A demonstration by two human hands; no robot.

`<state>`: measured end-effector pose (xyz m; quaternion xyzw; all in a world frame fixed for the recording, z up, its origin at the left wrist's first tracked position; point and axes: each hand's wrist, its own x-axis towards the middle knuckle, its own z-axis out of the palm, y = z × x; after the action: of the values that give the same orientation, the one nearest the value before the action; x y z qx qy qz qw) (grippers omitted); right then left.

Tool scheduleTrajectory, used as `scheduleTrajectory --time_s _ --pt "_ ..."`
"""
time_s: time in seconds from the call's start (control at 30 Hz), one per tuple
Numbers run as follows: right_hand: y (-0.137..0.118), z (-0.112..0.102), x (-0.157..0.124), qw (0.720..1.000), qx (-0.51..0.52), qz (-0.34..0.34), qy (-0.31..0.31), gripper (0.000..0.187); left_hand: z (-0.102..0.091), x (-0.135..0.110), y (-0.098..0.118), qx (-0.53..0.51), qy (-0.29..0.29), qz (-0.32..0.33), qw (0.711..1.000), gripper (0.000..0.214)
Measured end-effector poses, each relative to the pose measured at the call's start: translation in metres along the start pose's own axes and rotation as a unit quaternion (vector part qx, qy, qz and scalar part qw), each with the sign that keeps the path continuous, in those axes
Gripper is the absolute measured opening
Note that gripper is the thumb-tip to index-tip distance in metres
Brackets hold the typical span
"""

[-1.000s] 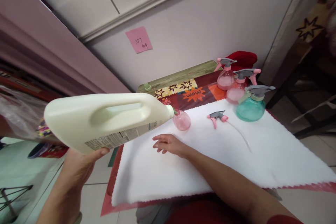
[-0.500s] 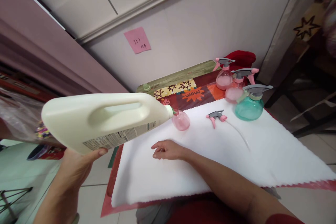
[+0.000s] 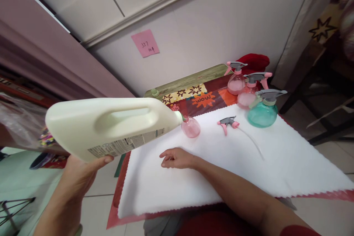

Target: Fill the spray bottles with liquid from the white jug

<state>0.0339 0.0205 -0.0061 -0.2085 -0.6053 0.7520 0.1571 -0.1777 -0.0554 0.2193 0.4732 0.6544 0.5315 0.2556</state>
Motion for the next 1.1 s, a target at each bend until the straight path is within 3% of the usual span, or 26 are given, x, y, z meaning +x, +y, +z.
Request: scheduleTrajectory --time_s 1.1 --pt "-0.0001 -0.0002 0.0002 1.000 -0.020 -0.003 0.001 0.056 -0.0067 0.0058 0.0001 0.009 -0.009 0.001 1.000 0.074"
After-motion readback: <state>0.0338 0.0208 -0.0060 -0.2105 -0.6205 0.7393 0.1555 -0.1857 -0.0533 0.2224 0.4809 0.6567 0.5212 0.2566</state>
